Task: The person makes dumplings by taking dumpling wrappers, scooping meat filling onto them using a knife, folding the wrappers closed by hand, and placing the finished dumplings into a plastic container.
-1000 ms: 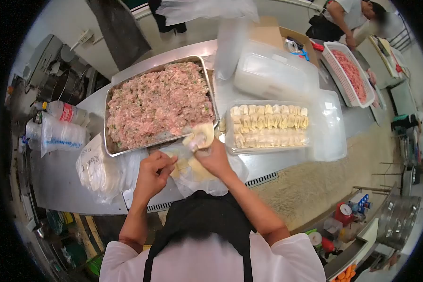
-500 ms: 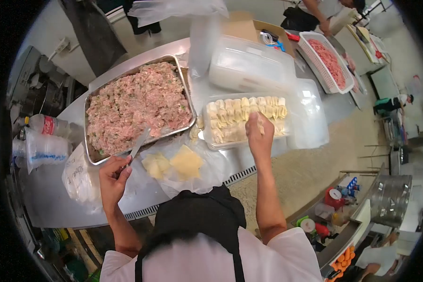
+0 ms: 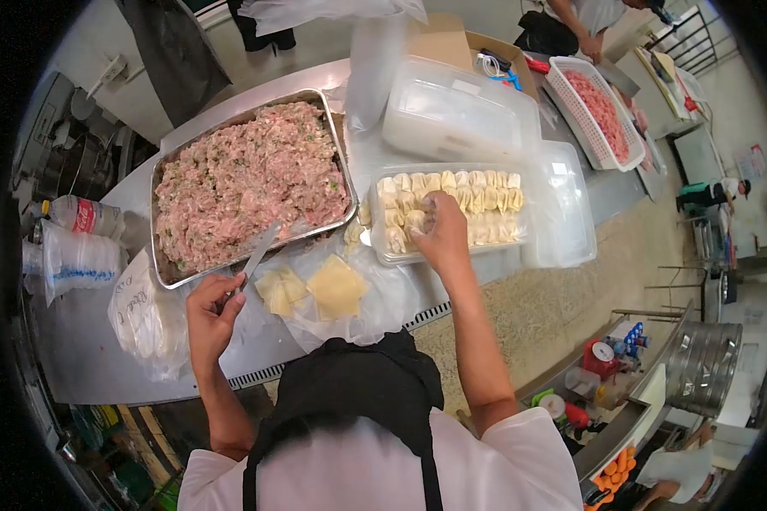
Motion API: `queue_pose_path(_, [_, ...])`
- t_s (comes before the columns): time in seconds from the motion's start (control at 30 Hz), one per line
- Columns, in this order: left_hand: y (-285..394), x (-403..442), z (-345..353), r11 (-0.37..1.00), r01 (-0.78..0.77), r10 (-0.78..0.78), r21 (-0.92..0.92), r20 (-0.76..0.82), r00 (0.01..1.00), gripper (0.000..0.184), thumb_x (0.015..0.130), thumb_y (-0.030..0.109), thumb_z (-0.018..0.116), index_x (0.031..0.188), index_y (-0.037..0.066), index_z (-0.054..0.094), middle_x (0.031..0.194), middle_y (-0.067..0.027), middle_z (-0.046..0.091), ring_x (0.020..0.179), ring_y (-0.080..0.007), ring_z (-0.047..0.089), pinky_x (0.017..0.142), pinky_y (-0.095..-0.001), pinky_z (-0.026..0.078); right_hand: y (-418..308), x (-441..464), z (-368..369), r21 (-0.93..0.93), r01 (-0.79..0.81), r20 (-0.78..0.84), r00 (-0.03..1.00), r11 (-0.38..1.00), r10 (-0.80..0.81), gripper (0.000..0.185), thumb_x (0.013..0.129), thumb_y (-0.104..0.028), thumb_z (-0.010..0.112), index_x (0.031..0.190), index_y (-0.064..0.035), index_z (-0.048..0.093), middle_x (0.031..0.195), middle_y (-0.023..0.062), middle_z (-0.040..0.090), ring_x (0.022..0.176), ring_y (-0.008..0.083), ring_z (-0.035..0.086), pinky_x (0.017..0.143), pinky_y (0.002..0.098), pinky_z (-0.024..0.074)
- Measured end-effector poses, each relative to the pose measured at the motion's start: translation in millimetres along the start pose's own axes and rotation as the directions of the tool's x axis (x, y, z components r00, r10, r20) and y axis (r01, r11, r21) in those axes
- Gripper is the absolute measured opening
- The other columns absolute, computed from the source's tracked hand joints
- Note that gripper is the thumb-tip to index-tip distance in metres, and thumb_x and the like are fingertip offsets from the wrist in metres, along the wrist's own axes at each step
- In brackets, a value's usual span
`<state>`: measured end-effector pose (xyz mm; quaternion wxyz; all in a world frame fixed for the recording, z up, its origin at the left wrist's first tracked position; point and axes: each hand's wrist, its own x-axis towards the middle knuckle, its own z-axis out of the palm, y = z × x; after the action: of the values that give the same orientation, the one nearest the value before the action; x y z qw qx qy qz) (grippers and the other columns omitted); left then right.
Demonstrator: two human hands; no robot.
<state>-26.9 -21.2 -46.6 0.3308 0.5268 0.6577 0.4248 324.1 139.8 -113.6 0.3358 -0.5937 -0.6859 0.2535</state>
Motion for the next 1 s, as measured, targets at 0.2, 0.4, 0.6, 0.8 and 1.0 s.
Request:
queue_pose_path(0.2, [-9.8,-2.3,-3.4,0.999,-0.014,0.015,0.042,-0.024,1.000,0.032,0.076,-0.009,0.072,0.107,-0.001,0.073,0.084,-0.0050,0.061,0.062,-0.0098,0.044,0.055,-0.0257,0.036,2.1,7.0,11.0,-0.005,-0.057,0.039,0.998,0.998,0.058,0.044,0.065,0.003,0.086,0.098,-0.0007,0.058,0.087,0.0090,0.065,0.077,0.0182,0.066,0.069,0.0317,0.0579])
queue_pose_path(0.4, [-17.4,-5.6,-1.3,0.996,0.000,0.003,0.087,-0.037,0.999,0.031,0.078,-0.002,0.073,0.109,0.001,0.074,0.081,-0.0054,0.060,0.061,-0.0112,0.042,0.056,-0.0268,0.036,-21.6,-0.6,1.3,-0.054,0.061,-0.028,0.998,0.997,-0.062,0.043,0.066,0.001,0.085,0.101,-0.0015,0.060,0.085,0.0113,0.066,0.077,0.0252,0.067,0.070,0.0342,0.0565])
queue_pose_path(0.6, [-33.3,-13.3,-3.0,0.991,0.077,-0.069,0.112,-0.080,0.994,0.033,0.079,-0.001,0.073,0.112,0.004,0.072,0.085,-0.0066,0.063,0.059,-0.0117,0.042,0.056,-0.0270,0.038,-57.9,-60.9,43.1,0.204,0.264,0.341,0.883,0.943,-0.322,0.027,0.073,-0.003,0.079,0.096,-0.0032,0.066,0.096,0.0116,0.068,0.087,0.0255,0.067,0.068,0.0367,0.0550])
queue_pose_path(0.8, [-38.6,-19.8,-6.6,0.987,0.126,-0.116,0.105,-0.096,0.989,0.036,0.079,-0.005,0.071,0.113,0.005,0.071,0.087,-0.0077,0.064,0.059,-0.0118,0.044,0.055,-0.0262,0.040,-41.5,-103.0,123.2,0.010,0.377,0.455,0.823,0.926,-0.340,0.015,0.073,-0.011,0.078,0.080,-0.0044,0.067,0.080,0.0104,0.061,0.084,0.0334,0.063,0.068,0.0435,0.0526])
queue_pose_path(1.0, [-49.6,-17.0,-4.4,0.975,0.220,-0.217,0.023,-0.081,0.973,0.025,0.090,0.000,0.063,0.115,0.000,0.067,0.082,-0.0056,0.064,0.064,-0.0067,0.052,0.056,-0.0248,0.044,-18.2,-91.8,119.6,0.229,0.169,0.438,0.862,0.959,-0.256,0.008,0.078,-0.007,0.073,0.085,-0.0037,0.072,0.081,0.0102,0.067,0.076,0.0309,0.066,0.066,0.0376,0.0522])
